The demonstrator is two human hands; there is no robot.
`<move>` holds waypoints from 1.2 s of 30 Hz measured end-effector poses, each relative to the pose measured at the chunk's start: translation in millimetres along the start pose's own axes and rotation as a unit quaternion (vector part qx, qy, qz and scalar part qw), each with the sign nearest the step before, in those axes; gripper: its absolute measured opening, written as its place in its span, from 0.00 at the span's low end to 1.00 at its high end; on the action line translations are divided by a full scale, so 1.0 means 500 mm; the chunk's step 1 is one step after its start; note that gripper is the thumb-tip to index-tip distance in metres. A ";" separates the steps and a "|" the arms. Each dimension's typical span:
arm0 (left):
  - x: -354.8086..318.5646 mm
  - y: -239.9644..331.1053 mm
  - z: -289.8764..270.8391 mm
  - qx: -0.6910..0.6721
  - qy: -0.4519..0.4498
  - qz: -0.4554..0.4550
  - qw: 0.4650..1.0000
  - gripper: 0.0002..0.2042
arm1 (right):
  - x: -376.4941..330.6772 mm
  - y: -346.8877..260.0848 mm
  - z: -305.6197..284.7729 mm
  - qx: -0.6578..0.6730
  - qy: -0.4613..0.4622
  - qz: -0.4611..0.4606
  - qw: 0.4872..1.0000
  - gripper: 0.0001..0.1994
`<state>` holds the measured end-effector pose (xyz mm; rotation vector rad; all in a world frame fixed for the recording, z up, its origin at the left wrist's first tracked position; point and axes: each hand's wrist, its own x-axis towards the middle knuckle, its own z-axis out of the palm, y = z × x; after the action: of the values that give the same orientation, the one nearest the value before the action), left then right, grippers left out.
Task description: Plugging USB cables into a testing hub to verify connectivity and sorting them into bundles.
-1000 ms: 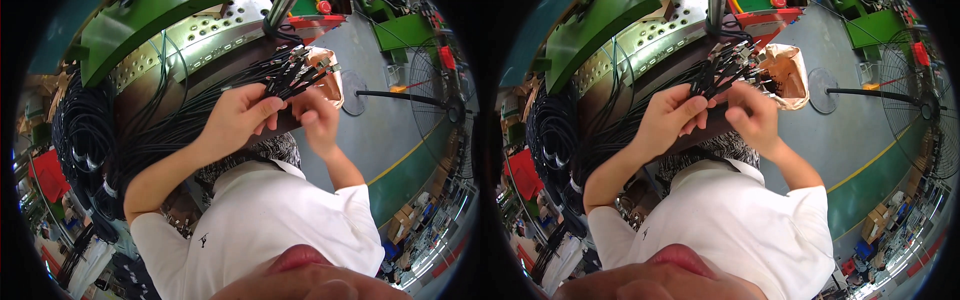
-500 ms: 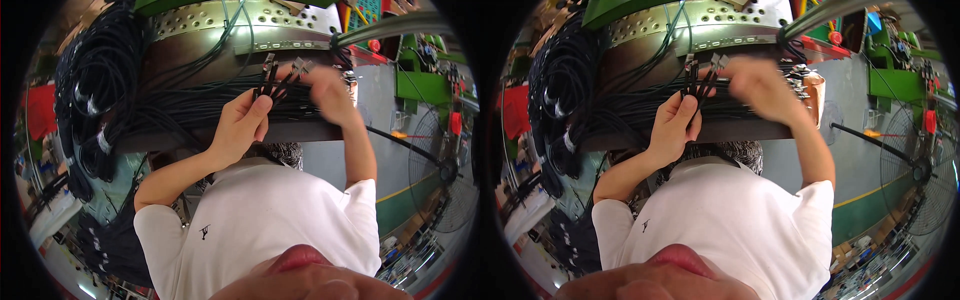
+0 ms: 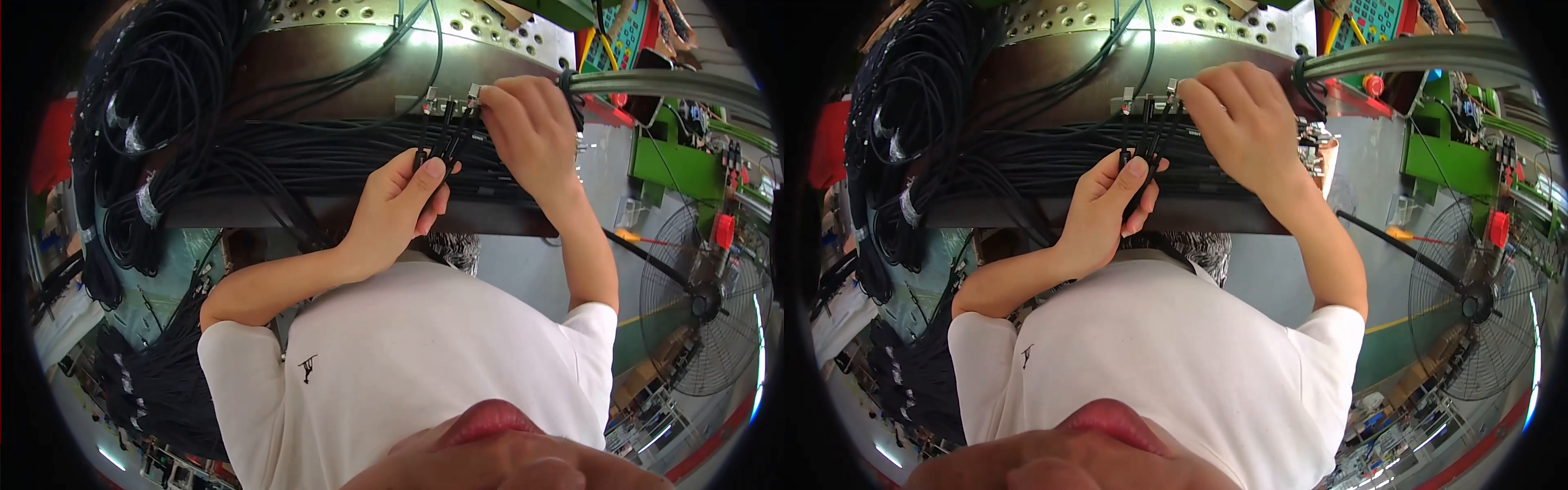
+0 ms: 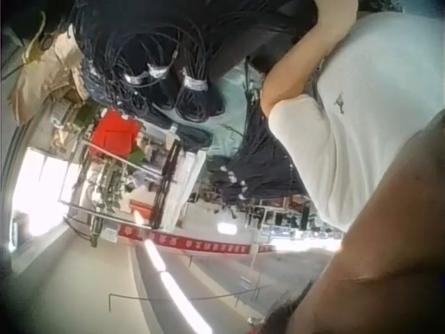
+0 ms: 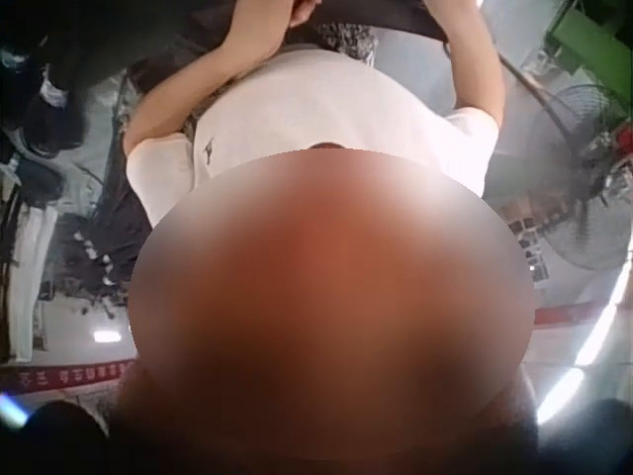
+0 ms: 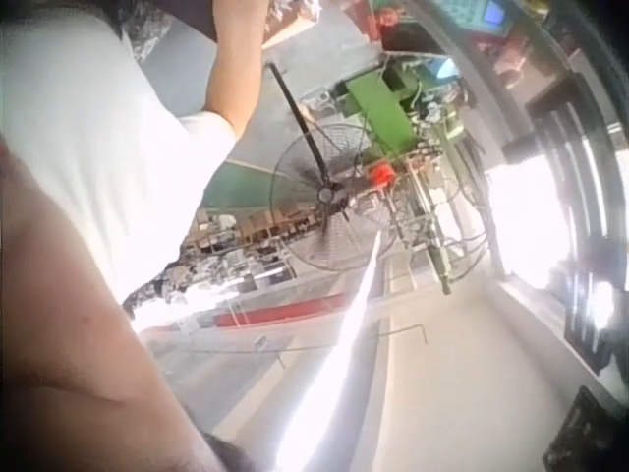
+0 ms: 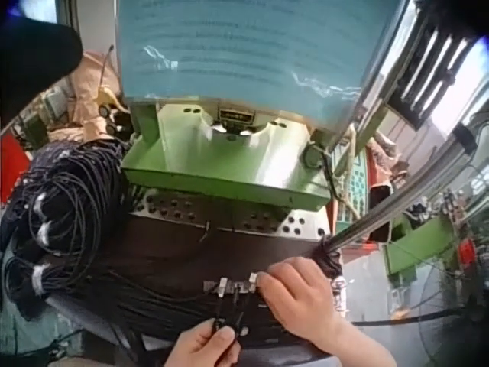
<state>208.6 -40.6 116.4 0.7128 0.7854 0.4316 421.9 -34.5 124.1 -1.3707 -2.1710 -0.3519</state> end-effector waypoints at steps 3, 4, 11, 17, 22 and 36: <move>-0.004 0.003 -0.010 -0.016 -0.007 -0.002 1.000 0.15 | -0.016 0.007 0.024 0.069 0.002 0.075 0.995 0.10; -0.012 -0.003 -0.008 -0.001 0.023 0.039 0.999 0.15 | -0.021 0.000 0.025 0.129 0.020 0.138 0.982 0.10; -0.008 0.013 -0.027 -0.058 -0.032 0.016 0.998 0.17 | -0.003 -0.011 0.042 0.382 -0.101 0.293 0.871 0.06; -0.009 0.015 -0.021 -0.063 -0.044 0.007 0.997 0.18 | -0.011 -0.024 0.047 0.224 -0.073 0.193 0.952 0.08; -0.004 0.008 -0.020 -0.052 -0.078 0.009 0.996 0.18 | 0.006 -0.028 0.011 0.086 0.053 0.097 0.990 0.12; -0.006 0.018 -0.021 -0.062 -0.075 -0.011 0.995 0.16 | -0.007 -0.001 0.001 0.068 -0.149 0.016 0.986 0.14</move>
<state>197.7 -31.7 119.3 0.6128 0.6193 0.3973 422.4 -37.3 121.9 -1.4538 -2.3572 0.0178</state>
